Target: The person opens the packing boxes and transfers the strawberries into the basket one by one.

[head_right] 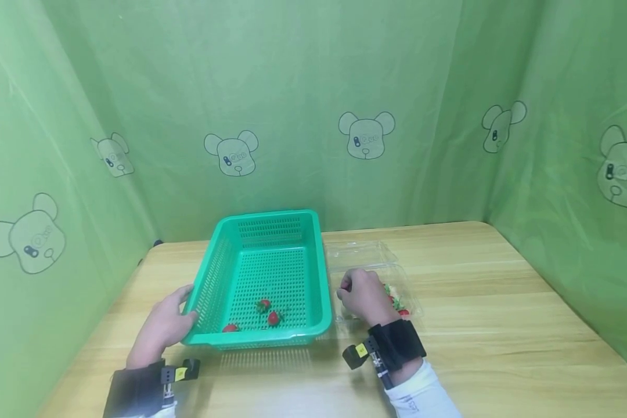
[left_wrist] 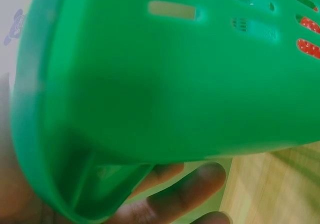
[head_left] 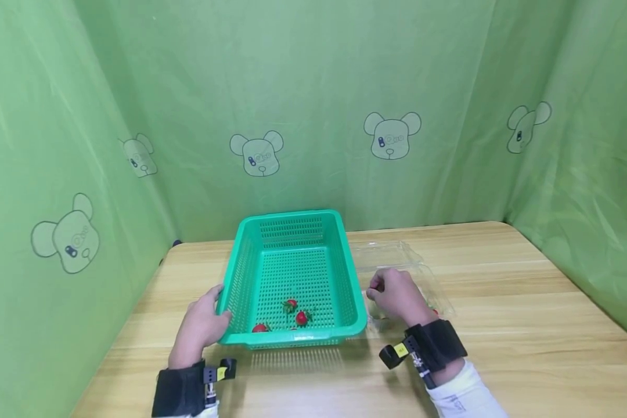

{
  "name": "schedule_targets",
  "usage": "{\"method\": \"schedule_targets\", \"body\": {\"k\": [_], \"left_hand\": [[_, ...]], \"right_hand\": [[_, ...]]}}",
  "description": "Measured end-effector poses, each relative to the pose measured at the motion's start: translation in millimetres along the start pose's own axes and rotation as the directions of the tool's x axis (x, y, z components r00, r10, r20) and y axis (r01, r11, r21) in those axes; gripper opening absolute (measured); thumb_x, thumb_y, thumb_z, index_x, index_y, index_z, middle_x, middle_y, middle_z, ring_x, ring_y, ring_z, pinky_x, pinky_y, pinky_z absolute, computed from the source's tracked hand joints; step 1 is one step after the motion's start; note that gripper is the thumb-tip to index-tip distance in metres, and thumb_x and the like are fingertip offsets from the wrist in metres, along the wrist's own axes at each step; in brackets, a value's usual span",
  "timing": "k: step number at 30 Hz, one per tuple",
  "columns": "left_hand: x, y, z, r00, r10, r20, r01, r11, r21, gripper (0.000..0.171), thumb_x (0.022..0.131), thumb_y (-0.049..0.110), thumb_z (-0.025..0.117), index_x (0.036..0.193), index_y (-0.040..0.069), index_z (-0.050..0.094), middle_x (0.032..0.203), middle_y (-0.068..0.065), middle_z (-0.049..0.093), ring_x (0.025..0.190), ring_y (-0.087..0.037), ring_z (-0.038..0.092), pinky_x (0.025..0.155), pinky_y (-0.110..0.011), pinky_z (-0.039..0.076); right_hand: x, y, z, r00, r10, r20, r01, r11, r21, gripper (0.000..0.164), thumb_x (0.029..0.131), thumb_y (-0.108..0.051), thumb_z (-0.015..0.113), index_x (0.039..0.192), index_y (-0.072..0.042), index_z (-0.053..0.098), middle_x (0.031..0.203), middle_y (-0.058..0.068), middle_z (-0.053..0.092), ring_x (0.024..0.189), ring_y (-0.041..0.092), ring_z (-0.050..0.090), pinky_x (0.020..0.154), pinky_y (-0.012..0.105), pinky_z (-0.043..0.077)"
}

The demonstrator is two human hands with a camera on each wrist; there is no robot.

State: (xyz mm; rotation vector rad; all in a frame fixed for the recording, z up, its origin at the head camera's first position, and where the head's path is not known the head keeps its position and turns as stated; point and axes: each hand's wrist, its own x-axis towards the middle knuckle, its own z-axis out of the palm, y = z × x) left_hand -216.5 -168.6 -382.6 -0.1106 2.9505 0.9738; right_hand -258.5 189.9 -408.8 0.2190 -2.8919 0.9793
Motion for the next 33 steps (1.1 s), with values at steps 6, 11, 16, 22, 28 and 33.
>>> {"method": "schedule_targets", "body": {"k": [6,11,16,22,28,33], "left_hand": [[0.0,-0.6,0.1,1.0,-0.003,0.002,0.003,1.0,-0.003,0.061,0.091,0.009,0.055,0.144,-0.003,0.029,0.137,-0.032,0.045,0.093,-0.035,0.053,0.062,-0.035,0.046],[-0.1,-0.7,0.1,1.0,-0.004,0.001,0.004,1.0,-0.001,0.061,0.091,0.009,0.055,0.144,-0.003,0.029,0.136,-0.032,0.046,0.092,-0.035,0.054,0.061,-0.034,0.045],[-0.1,-0.1,0.3,1.0,0.001,-0.004,-0.001,1.0,0.008,0.06,0.09,0.009,0.055,0.144,-0.003,0.03,0.137,-0.032,0.046,0.093,-0.035,0.054,0.062,-0.035,0.046],[-0.2,0.7,0.3,1.0,0.01,-0.009,-0.01,1.0,0.012,0.06,0.09,0.008,0.054,0.143,-0.004,0.031,0.136,-0.032,0.047,0.092,-0.035,0.054,0.062,-0.035,0.046],[0.1,1.1,-0.2,1.0,0.009,-0.008,-0.009,1.0,0.006,0.06,0.09,0.008,0.054,0.144,-0.004,0.03,0.136,-0.032,0.046,0.092,-0.035,0.054,0.059,-0.033,0.044],[-0.1,1.6,-0.3,1.0,0.01,-0.007,-0.01,1.0,0.004,0.06,0.09,0.008,0.054,0.144,-0.004,0.03,0.136,-0.032,0.046,0.092,-0.035,0.054,0.059,-0.033,0.044]], "right_hand": [[-0.2,-2.3,-1.4,1.0,-0.008,-0.02,0.008,1.0,-0.004,0.007,0.083,-0.01,0.07,0.079,-0.008,0.064,0.074,0.005,0.062,0.063,0.018,0.053,0.057,0.032,0.045],[-1.5,-3.5,-3.6,0.999,-0.026,-0.035,0.026,1.0,0.0,0.006,0.083,-0.01,0.069,0.08,-0.008,0.064,0.074,0.005,0.063,0.063,0.018,0.053,0.056,0.032,0.045],[-3.8,-5.2,-6.1,0.994,-0.064,-0.085,0.065,0.998,0.001,0.007,0.083,-0.011,0.069,0.08,-0.008,0.065,0.074,0.005,0.064,0.063,0.018,0.054,0.057,0.033,0.046],[-5.8,-9.3,-8.8,0.989,-0.085,-0.123,0.086,0.996,0.002,0.007,0.083,-0.011,0.069,0.081,-0.007,0.065,0.073,0.005,0.064,0.065,0.018,0.055,0.059,0.035,0.047],[-6.8,-13.9,-12.0,0.989,-0.084,-0.126,0.085,0.996,0.002,0.007,0.083,-0.011,0.069,0.081,-0.007,0.064,0.074,0.005,0.064,0.066,0.018,0.055,0.06,0.035,0.047],[-7.6,-15.8,-13.2,0.984,-0.099,-0.148,0.099,0.995,-0.002,0.006,0.083,-0.011,0.069,0.082,-0.006,0.065,0.074,0.005,0.064,0.066,0.018,0.055,0.06,0.035,0.047]]}}
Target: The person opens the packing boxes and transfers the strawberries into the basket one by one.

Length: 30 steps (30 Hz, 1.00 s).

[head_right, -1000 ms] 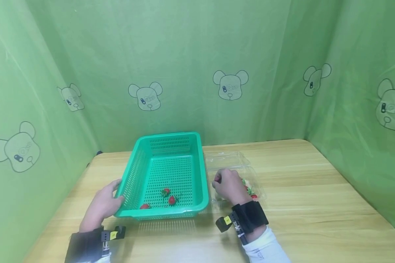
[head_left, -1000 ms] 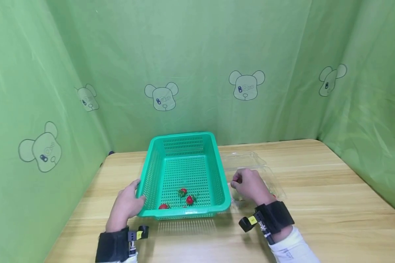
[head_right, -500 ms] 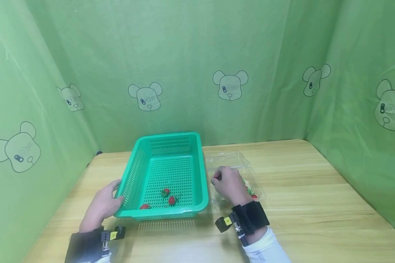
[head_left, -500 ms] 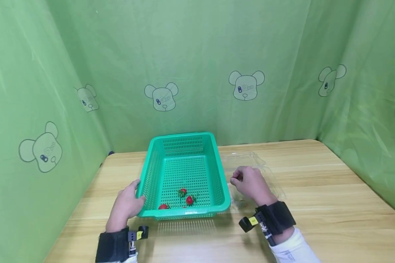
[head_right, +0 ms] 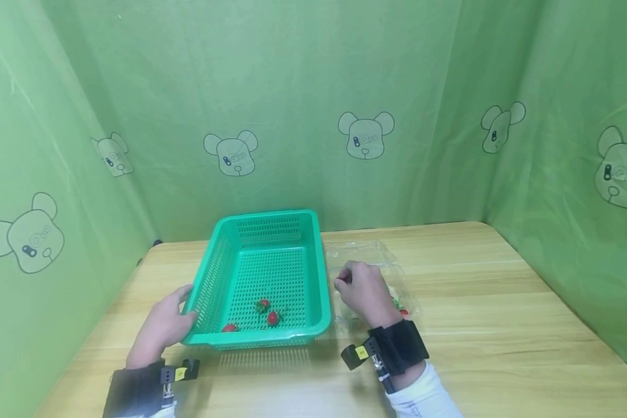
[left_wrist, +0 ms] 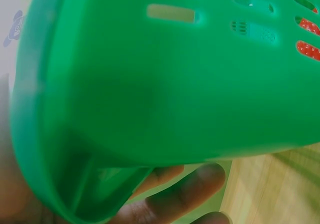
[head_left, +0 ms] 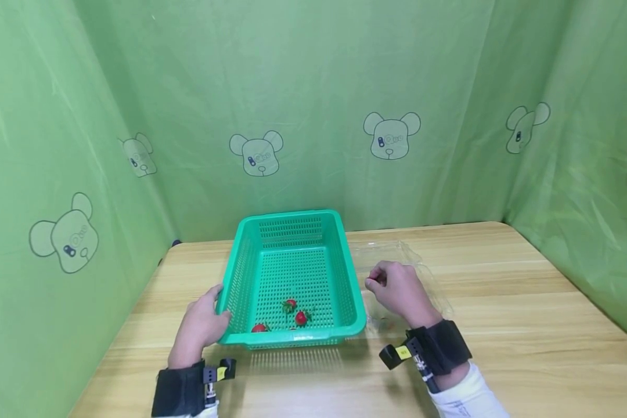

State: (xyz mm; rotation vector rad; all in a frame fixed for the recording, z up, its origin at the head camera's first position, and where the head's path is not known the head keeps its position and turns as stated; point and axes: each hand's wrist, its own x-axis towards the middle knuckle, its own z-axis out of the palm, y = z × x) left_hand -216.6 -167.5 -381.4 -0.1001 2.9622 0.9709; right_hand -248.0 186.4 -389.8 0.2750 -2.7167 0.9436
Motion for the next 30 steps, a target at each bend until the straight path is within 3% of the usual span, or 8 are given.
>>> {"method": "schedule_targets", "body": {"k": [12,23,30], "left_hand": [[-0.6,1.7,-1.2,1.0,-0.002,0.003,0.002,1.0,-0.008,0.061,0.09,0.008,0.054,0.144,-0.004,0.03,0.133,-0.033,0.048,0.087,-0.034,0.055,0.056,-0.032,0.043],[-1.2,0.7,-0.3,1.0,-0.001,0.004,0.001,1.0,0.004,0.06,0.09,0.008,0.055,0.144,-0.005,0.03,0.135,-0.034,0.046,0.093,-0.035,0.054,0.065,-0.037,0.047],[-2.0,0.9,-0.3,1.0,-0.008,0.003,0.008,1.0,-0.004,0.061,0.09,0.008,0.055,0.144,-0.004,0.03,0.133,-0.034,0.047,0.089,-0.034,0.055,0.058,-0.033,0.044]], "right_hand": [[-2.7,-6.4,-4.3,0.999,-0.026,-0.034,0.026,1.0,-0.001,0.007,0.084,-0.012,0.069,0.083,-0.006,0.066,0.073,0.005,0.064,0.065,0.017,0.054,0.058,0.034,0.047],[-4.6,-13.3,-5.9,0.999,-0.016,-0.031,0.017,1.0,0.023,0.006,0.085,-0.011,0.068,0.085,-0.005,0.066,0.075,0.006,0.065,0.067,0.018,0.056,0.06,0.035,0.05],[-6.3,-17.0,-4.7,0.999,-0.032,-0.04,0.033,0.999,0.02,0.006,0.085,-0.011,0.068,0.085,-0.006,0.066,0.075,0.006,0.066,0.066,0.017,0.057,0.059,0.035,0.05]]}}
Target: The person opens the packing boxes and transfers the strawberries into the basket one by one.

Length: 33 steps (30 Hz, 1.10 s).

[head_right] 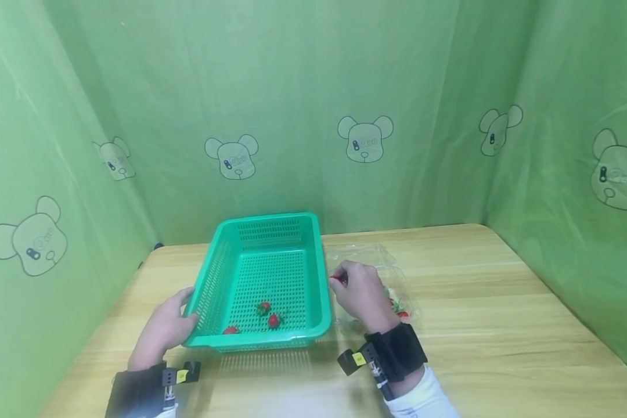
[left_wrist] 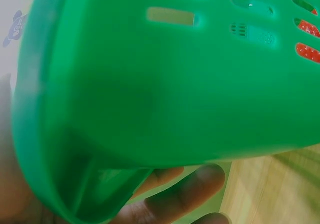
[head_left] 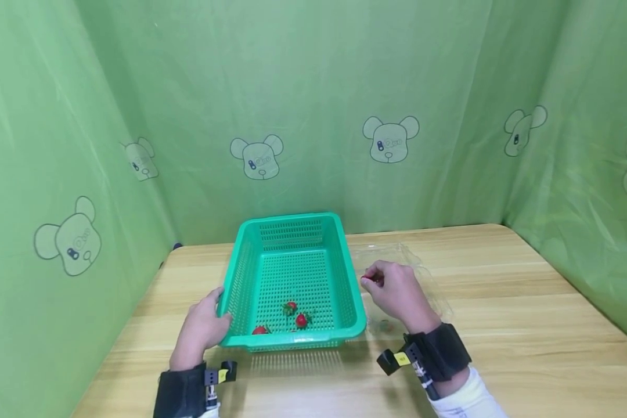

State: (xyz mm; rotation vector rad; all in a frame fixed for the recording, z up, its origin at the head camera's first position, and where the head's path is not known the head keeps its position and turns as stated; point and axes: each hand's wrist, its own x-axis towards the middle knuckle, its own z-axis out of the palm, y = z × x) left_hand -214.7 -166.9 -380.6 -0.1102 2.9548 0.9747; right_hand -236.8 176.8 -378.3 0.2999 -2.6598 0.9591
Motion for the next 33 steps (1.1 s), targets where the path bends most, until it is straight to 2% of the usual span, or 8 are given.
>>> {"method": "schedule_targets", "body": {"k": [16,29,33], "left_hand": [[-1.2,-1.2,1.2,1.0,-0.001,0.001,0.001,1.0,0.008,0.06,0.09,0.009,0.055,0.143,-0.004,0.031,0.132,-0.034,0.048,0.09,-0.034,0.054,0.061,-0.035,0.046],[0.2,-0.8,0.5,1.0,0.007,-0.005,-0.007,1.0,0.015,0.061,0.09,0.009,0.054,0.144,-0.003,0.029,0.133,-0.034,0.047,0.089,-0.034,0.054,0.058,-0.033,0.044],[0.2,-0.2,0.9,1.0,0.006,-0.007,-0.006,1.0,0.013,0.061,0.09,0.009,0.054,0.144,-0.003,0.029,0.133,-0.033,0.047,0.091,-0.035,0.054,0.061,-0.035,0.046]], "right_hand": [[-3.6,-7.8,2.9,0.998,-0.06,-0.021,0.061,0.998,0.008,0.005,0.084,-0.011,0.069,0.082,-0.007,0.066,0.072,0.003,0.065,0.063,0.014,0.056,0.058,0.034,0.05],[-4.1,-15.8,4.2,0.999,-0.051,0.008,0.05,0.999,0.014,0.007,0.084,-0.013,0.071,0.083,-0.008,0.066,0.074,0.003,0.065,0.066,0.016,0.056,0.061,0.035,0.05],[-4.2,-17.5,4.7,0.999,-0.04,0.016,0.04,0.999,0.014,0.006,0.084,-0.012,0.071,0.085,-0.008,0.066,0.075,0.004,0.065,0.067,0.016,0.056,0.061,0.035,0.051]]}}
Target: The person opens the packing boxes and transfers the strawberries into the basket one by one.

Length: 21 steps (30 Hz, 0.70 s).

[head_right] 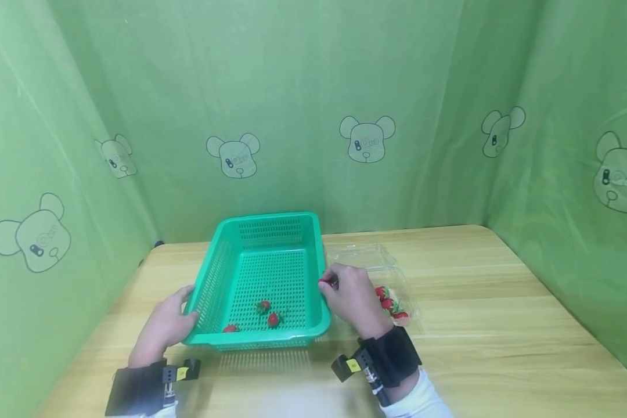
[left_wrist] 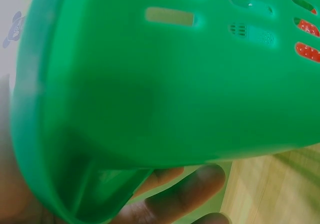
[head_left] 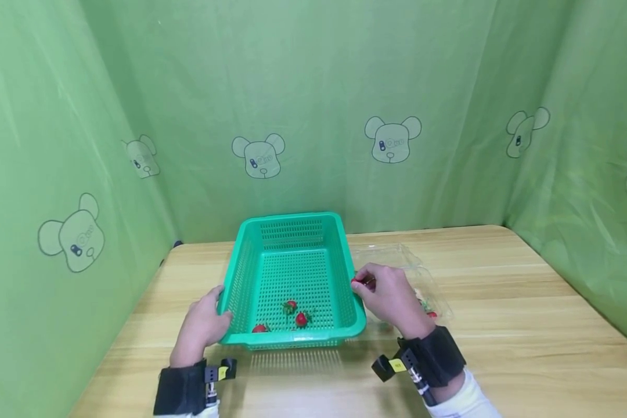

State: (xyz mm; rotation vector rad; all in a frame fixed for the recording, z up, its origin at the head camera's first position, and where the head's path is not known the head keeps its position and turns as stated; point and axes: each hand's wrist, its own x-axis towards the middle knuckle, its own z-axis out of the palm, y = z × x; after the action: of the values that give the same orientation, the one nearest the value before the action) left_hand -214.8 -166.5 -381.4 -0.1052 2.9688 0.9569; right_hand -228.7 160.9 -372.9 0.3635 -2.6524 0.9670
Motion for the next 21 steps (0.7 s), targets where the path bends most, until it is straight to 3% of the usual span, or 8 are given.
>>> {"method": "schedule_targets", "body": {"k": [5,21], "left_hand": [[-0.1,0.1,0.3,1.0,0.004,-0.002,-0.004,1.0,0.016,0.06,0.09,0.01,0.054,0.144,-0.004,0.03,0.134,-0.033,0.047,0.095,-0.036,0.054,0.07,-0.042,0.048],[0.5,0.7,-0.8,1.0,-0.001,-0.001,0.001,1.0,0.01,0.061,0.09,0.009,0.054,0.144,-0.004,0.03,0.133,-0.033,0.048,0.093,-0.036,0.054,0.065,-0.038,0.047]], "right_hand": [[-0.6,-1.9,1.7,1.0,0.01,0.015,-0.01,1.0,0.006,0.006,0.084,-0.011,0.07,0.086,-0.008,0.067,0.076,0.004,0.066,0.067,0.015,0.056,0.061,0.034,0.052],[-1.1,-4.3,9.4,0.996,-0.086,-0.013,0.087,0.996,0.037,0.006,0.083,-0.012,0.072,0.085,-0.009,0.067,0.078,0.004,0.067,0.068,0.014,0.058,0.062,0.032,0.055]]}}
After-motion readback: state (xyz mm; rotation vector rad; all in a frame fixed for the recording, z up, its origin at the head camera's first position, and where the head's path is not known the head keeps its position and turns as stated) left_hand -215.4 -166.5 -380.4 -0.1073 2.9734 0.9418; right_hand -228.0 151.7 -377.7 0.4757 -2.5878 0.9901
